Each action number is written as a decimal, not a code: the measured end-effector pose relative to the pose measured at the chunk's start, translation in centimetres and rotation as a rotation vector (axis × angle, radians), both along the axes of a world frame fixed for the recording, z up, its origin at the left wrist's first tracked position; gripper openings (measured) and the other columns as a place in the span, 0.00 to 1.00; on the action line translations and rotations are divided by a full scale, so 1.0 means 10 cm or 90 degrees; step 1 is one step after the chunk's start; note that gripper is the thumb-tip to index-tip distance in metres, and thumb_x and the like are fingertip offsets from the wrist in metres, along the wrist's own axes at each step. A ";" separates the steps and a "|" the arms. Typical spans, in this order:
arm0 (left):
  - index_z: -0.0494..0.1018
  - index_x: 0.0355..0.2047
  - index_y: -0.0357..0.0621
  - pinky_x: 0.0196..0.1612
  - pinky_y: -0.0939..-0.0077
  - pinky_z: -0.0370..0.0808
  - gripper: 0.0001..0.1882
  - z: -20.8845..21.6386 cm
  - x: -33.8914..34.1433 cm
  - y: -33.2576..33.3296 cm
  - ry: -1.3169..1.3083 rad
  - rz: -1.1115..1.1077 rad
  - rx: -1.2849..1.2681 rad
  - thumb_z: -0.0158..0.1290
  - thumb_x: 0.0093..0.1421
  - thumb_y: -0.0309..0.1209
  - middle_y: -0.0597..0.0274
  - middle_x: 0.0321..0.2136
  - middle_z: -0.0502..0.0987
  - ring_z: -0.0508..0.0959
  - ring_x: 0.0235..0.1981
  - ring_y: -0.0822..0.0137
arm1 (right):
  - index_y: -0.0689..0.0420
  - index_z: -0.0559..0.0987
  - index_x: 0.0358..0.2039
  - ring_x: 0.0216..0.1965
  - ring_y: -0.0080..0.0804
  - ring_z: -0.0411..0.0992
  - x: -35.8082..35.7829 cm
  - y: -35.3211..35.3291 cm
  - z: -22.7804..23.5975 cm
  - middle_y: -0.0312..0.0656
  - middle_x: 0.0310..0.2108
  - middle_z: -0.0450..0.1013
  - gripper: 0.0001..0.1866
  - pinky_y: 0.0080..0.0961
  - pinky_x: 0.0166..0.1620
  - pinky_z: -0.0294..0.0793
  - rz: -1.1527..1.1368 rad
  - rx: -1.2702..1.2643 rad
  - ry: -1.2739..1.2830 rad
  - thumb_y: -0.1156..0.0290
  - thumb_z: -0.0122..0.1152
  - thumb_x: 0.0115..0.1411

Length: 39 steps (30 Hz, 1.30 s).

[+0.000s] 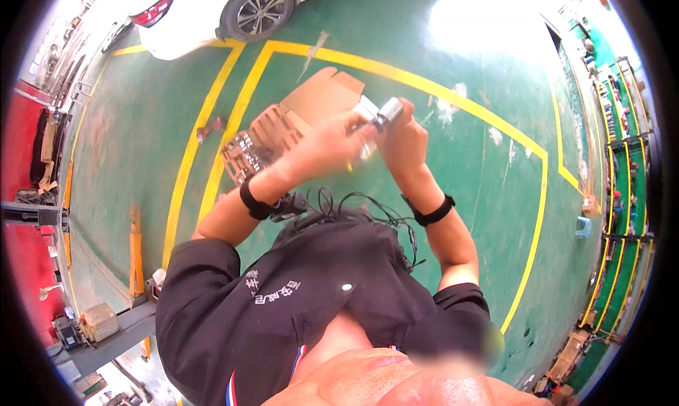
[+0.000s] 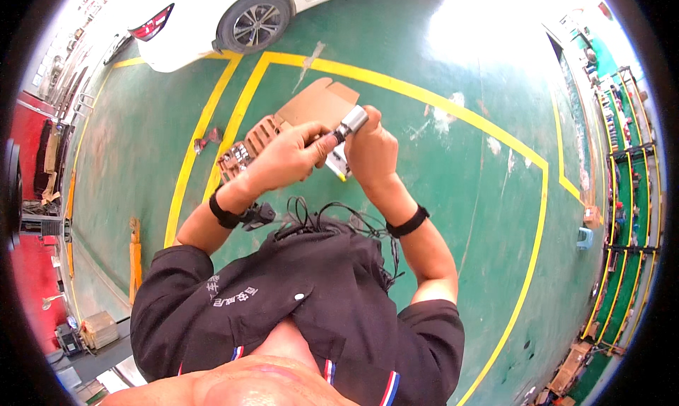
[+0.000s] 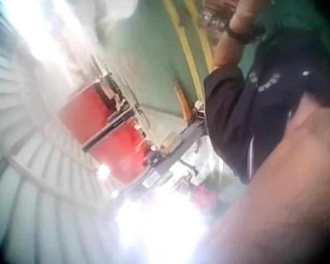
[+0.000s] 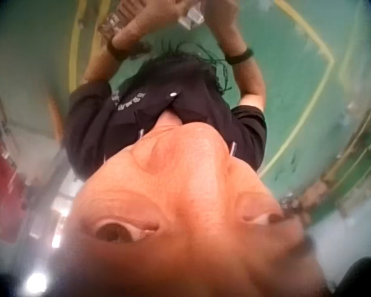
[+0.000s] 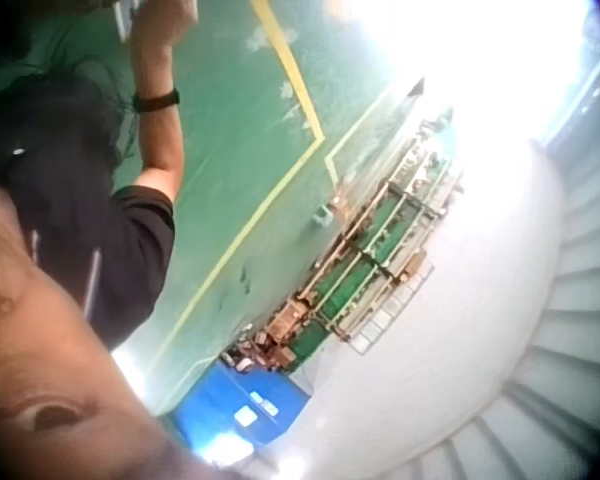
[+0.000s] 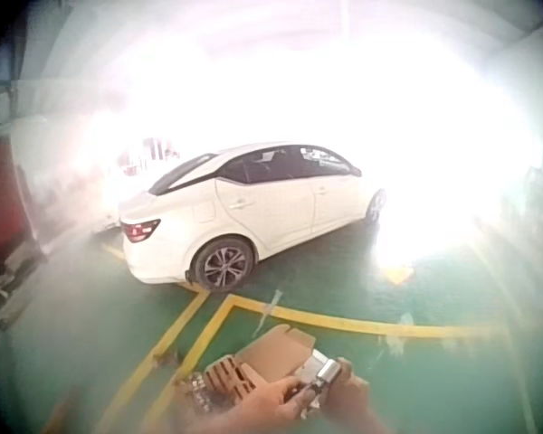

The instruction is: The person walks through a service bay, opens a car door, and then picks up and assembles a torque wrench using components from a box on a pallet.

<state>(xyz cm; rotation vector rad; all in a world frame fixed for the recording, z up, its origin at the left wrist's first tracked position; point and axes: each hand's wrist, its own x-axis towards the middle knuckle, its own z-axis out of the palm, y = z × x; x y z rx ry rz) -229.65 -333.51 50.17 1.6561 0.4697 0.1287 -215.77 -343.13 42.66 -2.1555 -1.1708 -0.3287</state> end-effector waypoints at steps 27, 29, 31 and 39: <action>0.77 0.30 0.35 0.22 0.81 0.67 0.21 0.04 0.00 -0.12 -0.138 -0.019 0.228 0.52 0.61 0.45 0.64 0.18 0.76 0.72 0.20 0.79 | 0.59 0.70 0.40 0.30 0.20 0.73 -0.11 -0.64 0.23 0.39 0.30 0.74 0.26 0.17 0.32 0.73 0.306 0.147 0.570 0.64 0.75 0.47; 0.77 0.29 0.35 0.22 0.81 0.66 0.22 0.19 0.00 -0.12 -0.132 -0.006 0.230 0.52 0.61 0.46 0.64 0.17 0.75 0.73 0.20 0.78 | 0.60 0.69 0.41 0.30 0.22 0.74 -0.17 -0.65 0.24 0.41 0.31 0.74 0.25 0.16 0.31 0.73 0.288 0.161 0.627 0.65 0.74 0.48; 0.77 0.27 0.35 0.22 0.78 0.68 0.24 0.17 0.02 -0.10 -0.115 -0.005 0.246 0.51 0.61 0.48 0.60 0.16 0.76 0.73 0.19 0.76 | 0.61 0.68 0.41 0.29 0.23 0.75 -0.24 -0.66 0.24 0.43 0.31 0.74 0.25 0.17 0.31 0.74 0.284 0.204 0.665 0.65 0.72 0.50; 0.78 0.23 0.39 0.24 0.69 0.70 0.21 0.35 0.03 -0.17 -0.158 -0.005 0.350 0.51 0.59 0.46 0.55 0.17 0.77 0.76 0.19 0.59 | 0.63 0.65 0.37 0.29 0.28 0.76 -0.44 -0.68 0.33 0.45 0.32 0.73 0.20 0.21 0.32 0.78 0.288 0.367 0.652 0.68 0.68 0.54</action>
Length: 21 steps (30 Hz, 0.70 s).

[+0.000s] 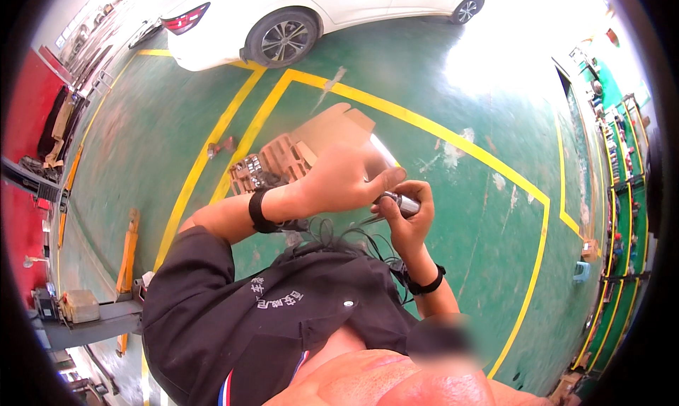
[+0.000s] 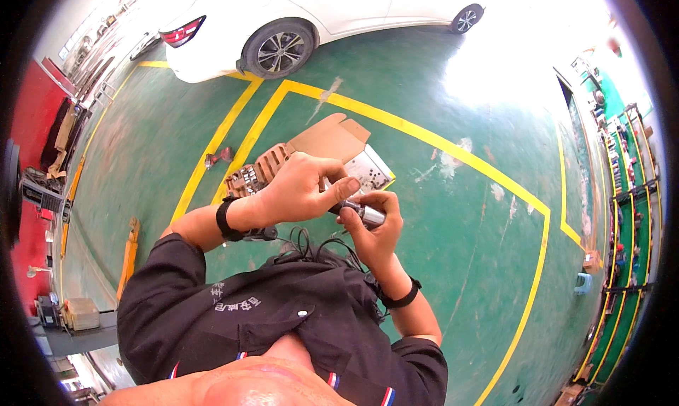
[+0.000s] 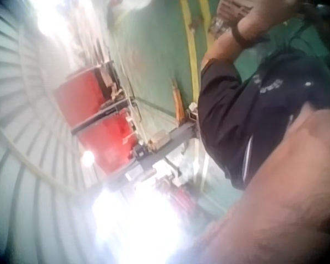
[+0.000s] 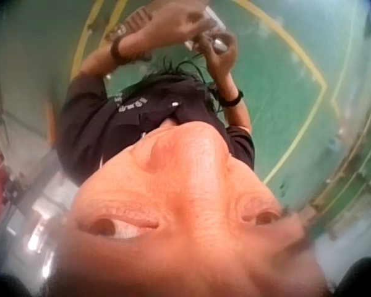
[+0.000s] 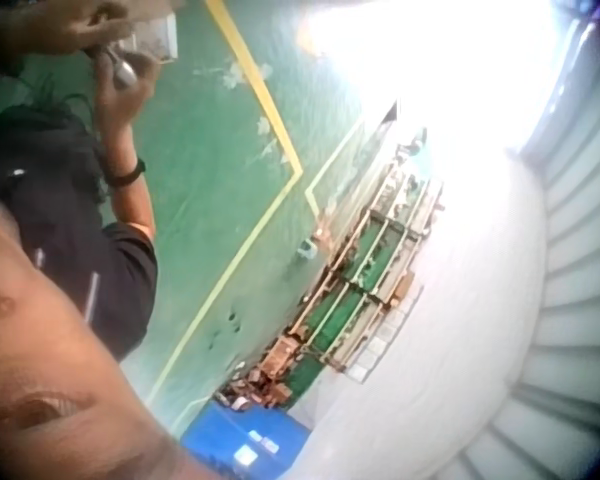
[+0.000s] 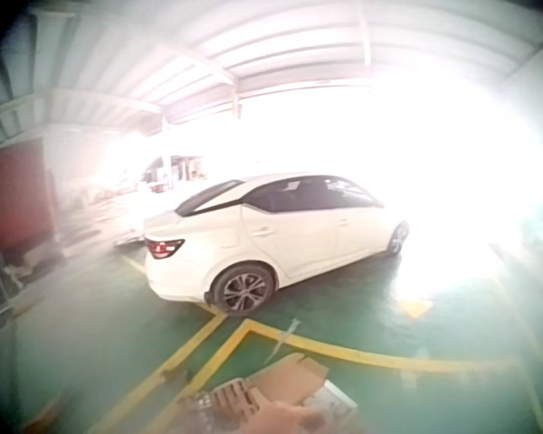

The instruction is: The person walks through a service bay, opens a car door, and then picks up and assembles a torque wrench using components from a box on a pallet.

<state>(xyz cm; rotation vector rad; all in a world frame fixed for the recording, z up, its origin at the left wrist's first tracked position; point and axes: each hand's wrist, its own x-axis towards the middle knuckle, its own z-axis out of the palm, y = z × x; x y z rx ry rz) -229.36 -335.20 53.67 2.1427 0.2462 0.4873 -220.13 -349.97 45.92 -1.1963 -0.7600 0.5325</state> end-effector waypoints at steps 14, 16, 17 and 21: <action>0.75 0.33 0.37 0.31 0.68 0.73 0.19 0.11 0.33 -0.05 0.019 -0.143 0.068 0.52 0.60 0.44 0.50 0.26 0.78 0.79 0.28 0.56 | 0.60 0.70 0.31 0.16 0.15 0.61 0.30 -0.02 -0.05 0.35 0.22 0.69 0.10 0.12 0.18 0.58 -0.133 0.081 0.070 0.68 0.58 0.62; 0.74 0.32 0.35 0.27 0.74 0.70 0.18 -0.12 0.38 0.04 0.041 -0.131 -0.014 0.52 0.62 0.42 0.59 0.22 0.76 0.76 0.23 0.67 | 0.59 0.70 0.29 0.15 0.16 0.62 0.34 -0.07 -0.01 0.36 0.21 0.69 0.09 0.12 0.18 0.59 -0.198 0.023 0.043 0.70 0.59 0.61; 0.74 0.32 0.35 0.26 0.76 0.69 0.18 -0.20 0.41 0.09 0.080 -0.127 -0.026 0.51 0.63 0.42 0.62 0.21 0.75 0.74 0.22 0.70 | 0.58 0.70 0.28 0.16 0.16 0.63 0.39 -0.10 -0.02 0.36 0.21 0.70 0.09 0.12 0.18 0.60 -0.219 0.013 0.041 0.71 0.60 0.60; 0.75 0.27 0.40 0.18 0.83 0.61 0.25 -0.52 0.53 0.01 0.287 -0.203 -0.307 0.45 0.65 0.50 0.71 0.16 0.67 0.64 0.15 0.80 | 0.59 0.70 0.27 0.17 0.15 0.64 0.49 -0.20 -0.01 0.34 0.19 0.71 0.09 0.12 0.20 0.62 -0.287 -0.043 -0.076 0.71 0.60 0.60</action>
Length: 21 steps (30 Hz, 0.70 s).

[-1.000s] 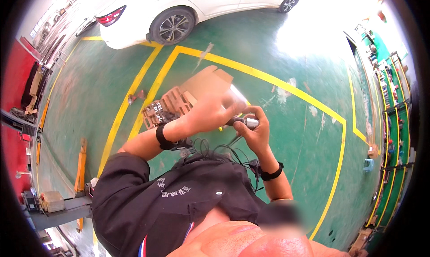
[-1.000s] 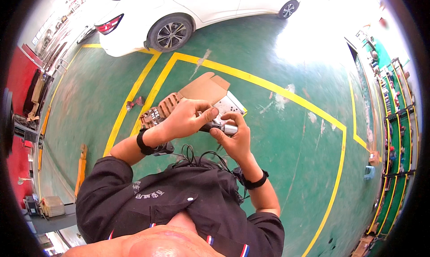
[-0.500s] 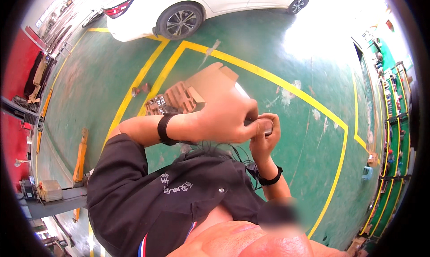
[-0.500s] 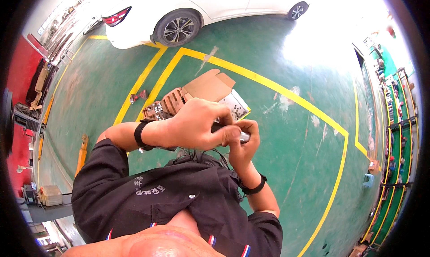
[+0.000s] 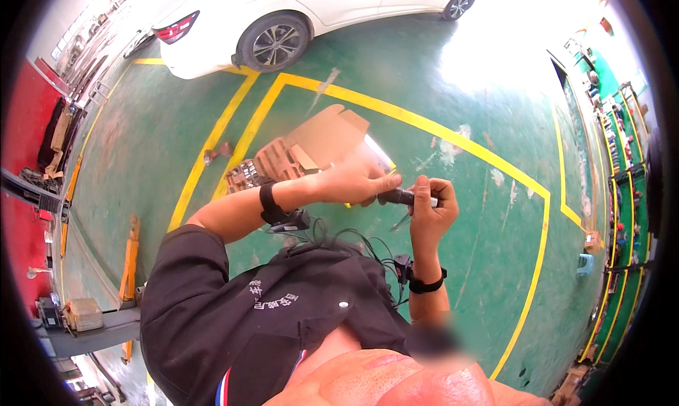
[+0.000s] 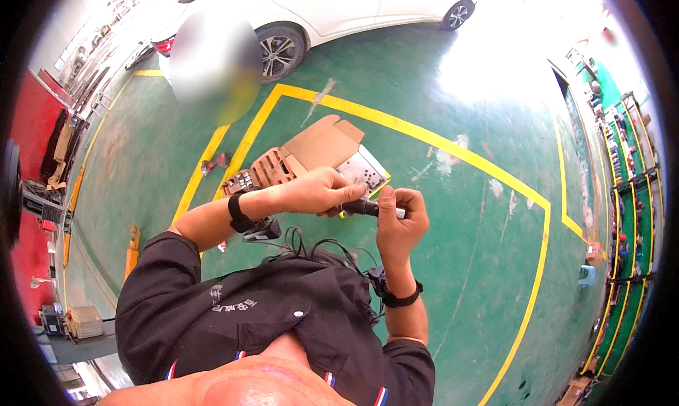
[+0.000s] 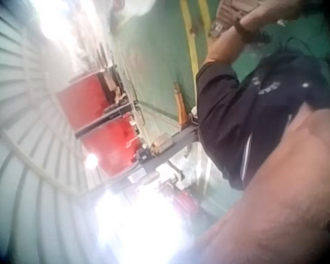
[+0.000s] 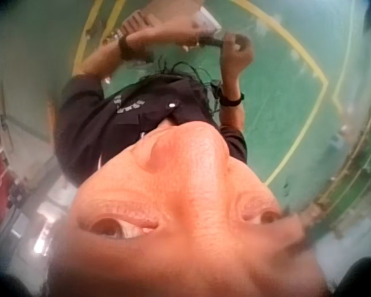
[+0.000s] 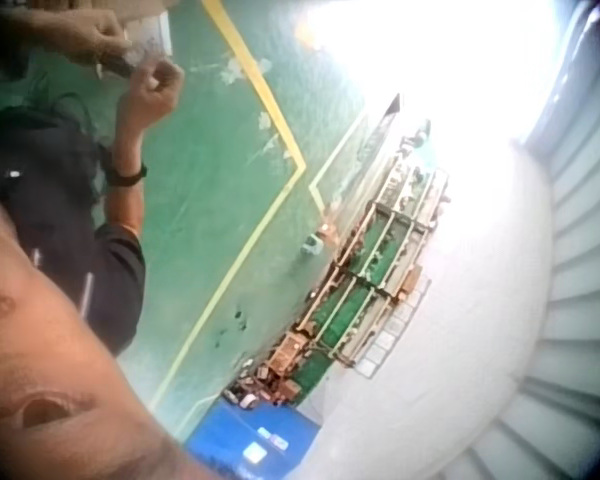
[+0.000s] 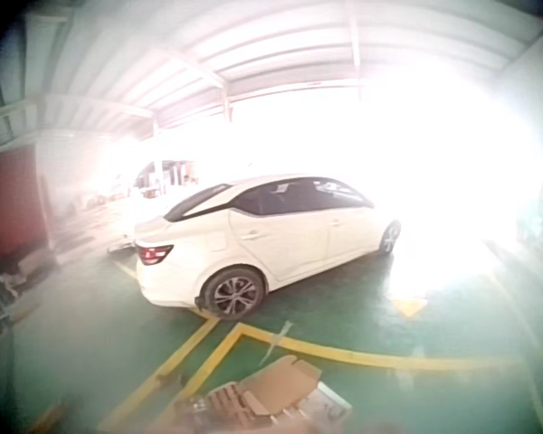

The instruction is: The person walks through a service bay, opens a car door, and then picks up and assembles a torque wrench using components from a box on a pallet.

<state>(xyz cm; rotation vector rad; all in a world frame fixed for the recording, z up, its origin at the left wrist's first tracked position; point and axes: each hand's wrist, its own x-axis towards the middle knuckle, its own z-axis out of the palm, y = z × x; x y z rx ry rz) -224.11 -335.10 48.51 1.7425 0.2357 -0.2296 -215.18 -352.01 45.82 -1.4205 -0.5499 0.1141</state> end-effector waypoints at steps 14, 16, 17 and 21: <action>0.74 0.36 0.30 0.32 0.66 0.71 0.33 -0.02 0.84 -0.77 0.015 -0.166 0.144 0.54 0.56 0.57 0.52 0.22 0.75 0.75 0.26 0.61 | 0.59 0.70 0.26 0.20 0.15 0.69 0.78 -0.66 -0.13 0.32 0.19 0.69 0.09 0.13 0.24 0.67 -0.066 -0.010 0.027 0.72 0.58 0.61; 0.74 0.36 0.30 0.33 0.64 0.71 0.34 0.00 0.95 -0.87 0.009 -0.172 0.210 0.54 0.56 0.57 0.46 0.24 0.76 0.76 0.27 0.56 | 0.59 0.70 0.26 0.20 0.15 0.68 0.88 -0.74 -0.18 0.32 0.19 0.69 0.09 0.13 0.24 0.66 -0.069 -0.012 0.051 0.71 0.58 0.61; 0.74 0.35 0.30 0.33 0.63 0.71 0.34 0.00 1.01 -0.90 0.006 -0.175 0.243 0.54 0.56 0.57 0.43 0.24 0.76 0.77 0.28 0.53 | 0.59 0.70 0.26 0.20 0.15 0.68 0.93 -0.77 -0.20 0.32 0.19 0.69 0.09 0.13 0.24 0.66 -0.071 -0.014 0.063 0.71 0.58 0.61; 0.74 0.36 0.33 0.35 0.63 0.72 0.32 0.01 1.33 -0.98 -0.012 -0.189 0.327 0.55 0.55 0.56 0.41 0.26 0.76 0.77 0.29 0.51 | 0.58 0.70 0.27 0.20 0.14 0.66 1.21 -0.88 -0.30 0.32 0.19 0.69 0.09 0.13 0.22 0.64 -0.110 -0.040 0.058 0.70 0.58 0.62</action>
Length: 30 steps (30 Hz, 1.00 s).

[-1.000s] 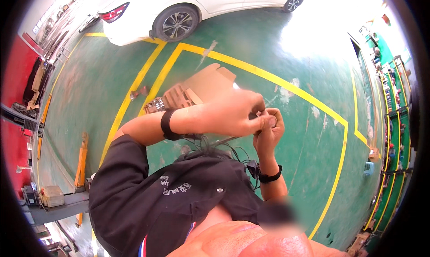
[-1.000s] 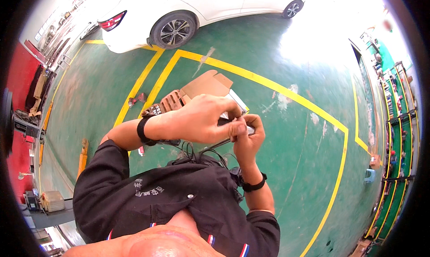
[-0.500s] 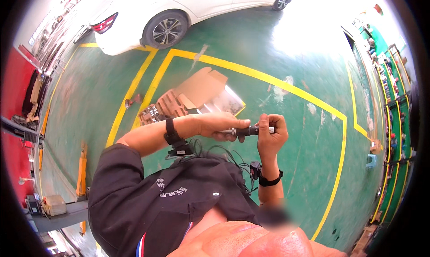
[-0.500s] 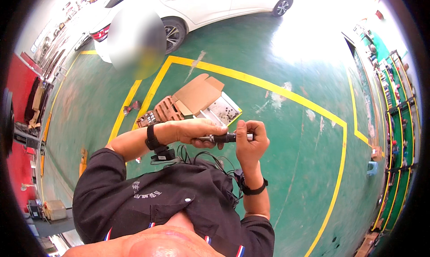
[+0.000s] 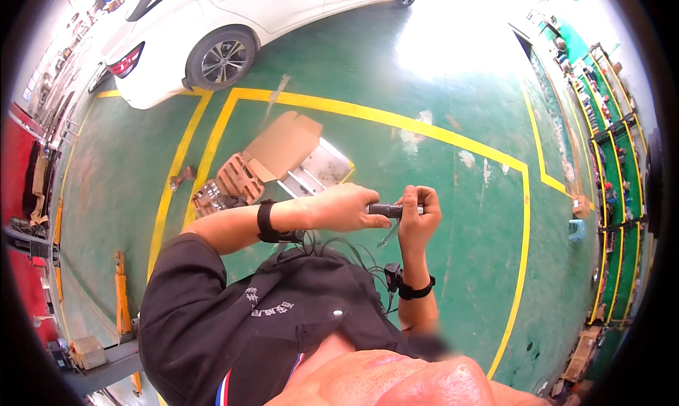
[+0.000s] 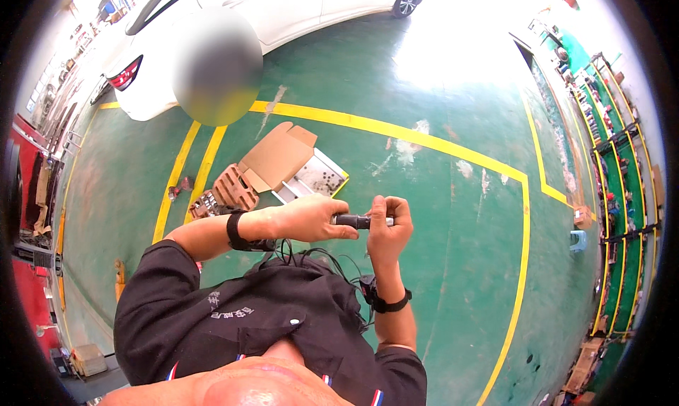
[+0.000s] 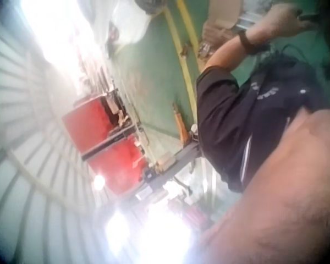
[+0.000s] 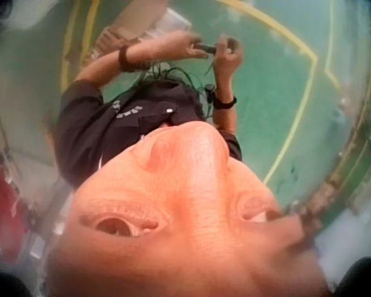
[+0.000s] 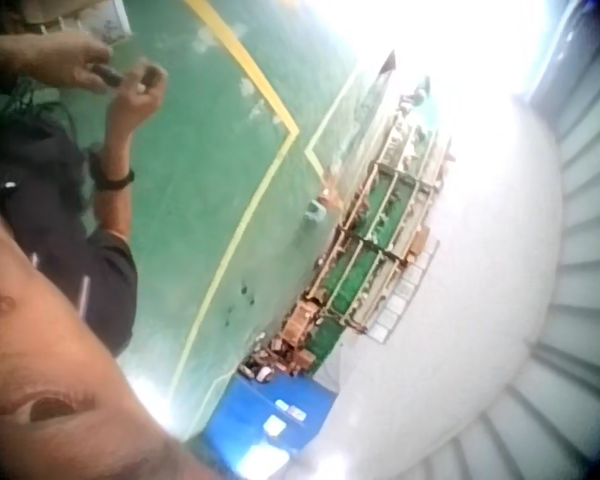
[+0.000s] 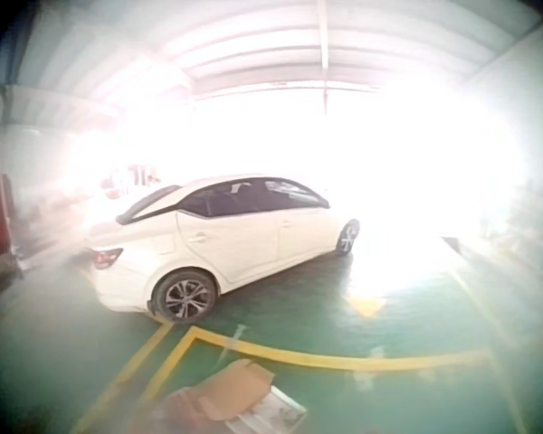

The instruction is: The person walks through a service bay, opens a car door, and then picks up and assembles a torque wrench using components from a box on a pallet.

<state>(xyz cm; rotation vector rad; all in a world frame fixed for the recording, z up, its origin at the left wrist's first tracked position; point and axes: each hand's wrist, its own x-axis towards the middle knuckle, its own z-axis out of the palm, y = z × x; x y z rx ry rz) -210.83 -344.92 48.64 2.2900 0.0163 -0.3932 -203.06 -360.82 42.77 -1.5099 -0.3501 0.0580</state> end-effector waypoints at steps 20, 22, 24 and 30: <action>0.58 0.55 0.40 0.49 0.71 0.69 0.34 -0.69 3.25 0.14 0.057 -0.062 -0.780 0.50 0.60 0.54 0.63 0.44 0.67 0.67 0.49 0.70 | 0.60 0.72 0.32 0.22 0.17 0.67 2.71 0.54 0.40 0.35 0.23 0.70 0.08 0.14 0.26 0.66 -0.104 0.062 0.085 0.69 0.56 0.63; 0.63 0.46 0.43 0.47 0.72 0.68 0.27 -0.67 3.61 0.16 0.015 -0.067 -0.819 0.51 0.61 0.53 0.69 0.37 0.67 0.66 0.43 0.76 | 0.61 0.72 0.33 0.25 0.18 0.68 3.00 0.61 0.38 0.37 0.28 0.72 0.07 0.15 0.29 0.68 -0.076 0.107 0.117 0.70 0.53 0.64; 0.67 0.39 0.45 0.38 0.79 0.65 0.23 -0.62 3.90 0.20 0.026 0.031 -0.818 0.53 0.60 0.53 0.73 0.30 0.67 0.65 0.34 0.79 | 0.62 0.72 0.33 0.28 0.20 0.70 3.34 0.63 0.40 0.40 0.31 0.73 0.07 0.16 0.32 0.70 -0.063 0.056 0.105 0.71 0.51 0.64; 0.71 0.36 0.43 0.27 0.82 0.56 0.20 -0.77 4.96 0.56 0.087 0.204 -0.618 0.53 0.60 0.49 0.74 0.26 0.65 0.60 0.25 0.80 | 0.64 0.74 0.30 0.35 0.27 0.73 4.41 0.72 0.42 0.42 0.29 0.76 0.11 0.24 0.43 0.71 -0.034 -0.023 -0.095 0.71 0.48 0.65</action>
